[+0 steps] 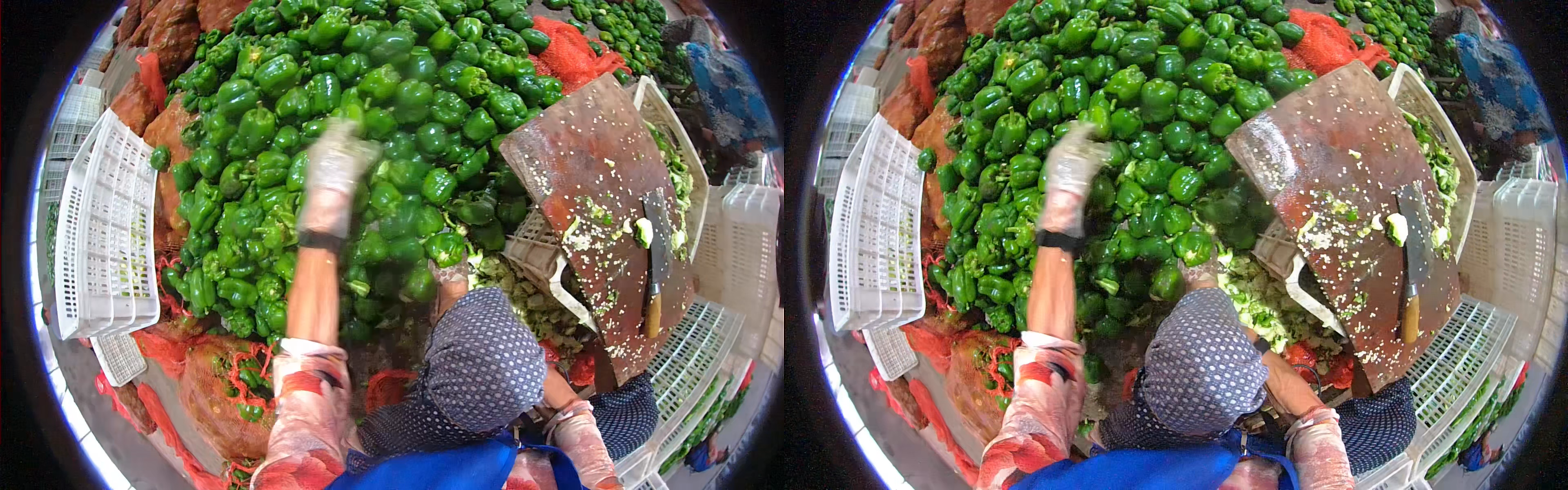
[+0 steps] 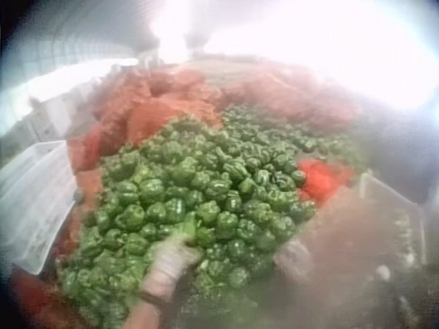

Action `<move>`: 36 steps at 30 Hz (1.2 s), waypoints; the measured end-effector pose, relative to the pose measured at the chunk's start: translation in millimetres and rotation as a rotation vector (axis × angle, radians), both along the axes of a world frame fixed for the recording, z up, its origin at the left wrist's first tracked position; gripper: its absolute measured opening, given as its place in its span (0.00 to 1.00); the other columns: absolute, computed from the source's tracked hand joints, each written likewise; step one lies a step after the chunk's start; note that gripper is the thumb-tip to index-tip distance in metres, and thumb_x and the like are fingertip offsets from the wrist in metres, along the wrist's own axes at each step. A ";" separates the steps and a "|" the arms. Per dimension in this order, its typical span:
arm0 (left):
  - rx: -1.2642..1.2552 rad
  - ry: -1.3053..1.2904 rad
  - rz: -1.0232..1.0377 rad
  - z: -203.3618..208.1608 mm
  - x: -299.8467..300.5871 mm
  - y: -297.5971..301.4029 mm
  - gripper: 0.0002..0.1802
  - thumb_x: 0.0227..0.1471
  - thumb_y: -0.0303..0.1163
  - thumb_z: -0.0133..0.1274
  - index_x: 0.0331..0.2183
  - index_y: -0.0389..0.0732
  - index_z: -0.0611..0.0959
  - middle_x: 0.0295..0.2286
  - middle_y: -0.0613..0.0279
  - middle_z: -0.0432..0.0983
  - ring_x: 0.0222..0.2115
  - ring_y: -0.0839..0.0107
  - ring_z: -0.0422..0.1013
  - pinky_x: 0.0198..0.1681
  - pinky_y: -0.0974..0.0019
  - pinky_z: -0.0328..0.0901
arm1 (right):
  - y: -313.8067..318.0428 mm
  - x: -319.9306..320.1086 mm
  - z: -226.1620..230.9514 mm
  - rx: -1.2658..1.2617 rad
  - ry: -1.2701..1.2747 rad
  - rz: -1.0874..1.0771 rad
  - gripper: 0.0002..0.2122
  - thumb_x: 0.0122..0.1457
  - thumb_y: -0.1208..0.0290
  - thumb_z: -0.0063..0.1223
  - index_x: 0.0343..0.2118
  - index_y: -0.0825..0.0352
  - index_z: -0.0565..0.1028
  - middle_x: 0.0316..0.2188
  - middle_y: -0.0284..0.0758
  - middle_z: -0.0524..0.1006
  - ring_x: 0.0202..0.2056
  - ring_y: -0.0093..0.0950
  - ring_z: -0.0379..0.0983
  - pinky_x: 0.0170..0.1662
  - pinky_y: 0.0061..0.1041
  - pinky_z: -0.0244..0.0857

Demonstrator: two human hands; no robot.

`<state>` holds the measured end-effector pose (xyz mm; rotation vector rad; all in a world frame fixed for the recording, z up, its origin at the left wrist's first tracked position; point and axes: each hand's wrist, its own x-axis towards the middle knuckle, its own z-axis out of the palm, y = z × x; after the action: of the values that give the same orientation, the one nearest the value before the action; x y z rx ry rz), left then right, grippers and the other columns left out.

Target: Removing the cores and stems from green peppers using a cleaver and hands in a warehouse facility.

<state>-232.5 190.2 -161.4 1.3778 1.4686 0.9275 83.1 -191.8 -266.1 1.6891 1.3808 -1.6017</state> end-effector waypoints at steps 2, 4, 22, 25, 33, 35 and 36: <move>0.300 0.645 0.018 -25.1 -53.8 27.2 0.21 0.42 0.32 0.63 0.41 0.39 0.81 0.40 0.48 0.76 0.38 0.62 0.75 0.42 0.66 0.69 | 9.4 -10.8 -6.6 0.007 0.035 0.024 0.14 0.58 0.66 0.50 0.39 0.72 0.76 0.41 0.38 0.75 0.37 0.29 0.72 0.41 0.26 0.64; 0.014 1.098 -0.068 -38.8 -74.2 32.1 0.31 0.43 0.47 0.61 0.47 0.39 0.77 0.49 0.45 0.69 0.49 0.55 0.68 0.52 0.63 0.64 | 21.7 -26.3 -14.8 0.021 0.083 0.053 0.14 0.58 0.66 0.50 0.40 0.72 0.76 0.42 0.38 0.75 0.38 0.29 0.72 0.42 0.26 0.64; 0.315 0.895 -0.403 -53.2 50.6 98.2 0.24 0.40 0.40 0.64 0.41 0.44 0.79 0.48 0.48 0.69 0.46 0.53 0.70 0.47 0.58 0.69 | 49.7 -65.4 -67.7 -0.018 0.235 -0.013 0.16 0.60 0.63 0.47 0.43 0.72 0.75 0.47 0.39 0.75 0.42 0.29 0.71 0.46 0.25 0.63; 0.232 0.851 -0.449 -30.9 122.3 129.9 0.30 0.41 0.43 0.63 0.48 0.47 0.75 0.54 0.49 0.62 0.51 0.52 0.65 0.49 0.56 0.66 | 38.0 -42.0 -77.3 -0.064 0.220 -0.107 0.17 0.60 0.63 0.47 0.44 0.72 0.75 0.48 0.39 0.75 0.43 0.28 0.71 0.46 0.25 0.62; 0.009 1.129 -0.606 -58.0 116.4 138.8 0.24 0.43 0.44 0.58 0.41 0.39 0.81 0.42 0.48 0.76 0.43 0.53 0.73 0.47 0.58 0.68 | 90.3 -26.0 -11.0 0.148 0.281 0.355 0.16 0.51 0.62 0.46 0.30 0.70 0.79 0.29 0.49 0.78 0.30 0.45 0.75 0.37 0.40 0.68; 0.063 1.061 -0.604 -45.6 102.6 111.1 0.22 0.43 0.42 0.59 0.37 0.36 0.82 0.41 0.46 0.76 0.42 0.51 0.73 0.46 0.57 0.68 | 116.0 -34.2 55.5 0.226 0.251 0.501 0.13 0.51 0.62 0.48 0.30 0.68 0.77 0.25 0.47 0.77 0.26 0.44 0.74 0.31 0.40 0.68; 0.088 0.988 -0.623 -41.8 98.4 104.0 0.23 0.43 0.43 0.60 0.38 0.37 0.82 0.41 0.45 0.76 0.42 0.51 0.73 0.47 0.56 0.67 | 115.5 -34.1 68.2 0.224 0.226 0.529 0.13 0.50 0.63 0.49 0.30 0.67 0.76 0.25 0.47 0.77 0.27 0.44 0.75 0.32 0.41 0.68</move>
<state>-134.1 294.2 -203.2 2.3453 1.4764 -0.1520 49.1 -76.2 -197.9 1.1272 1.9798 -1.3923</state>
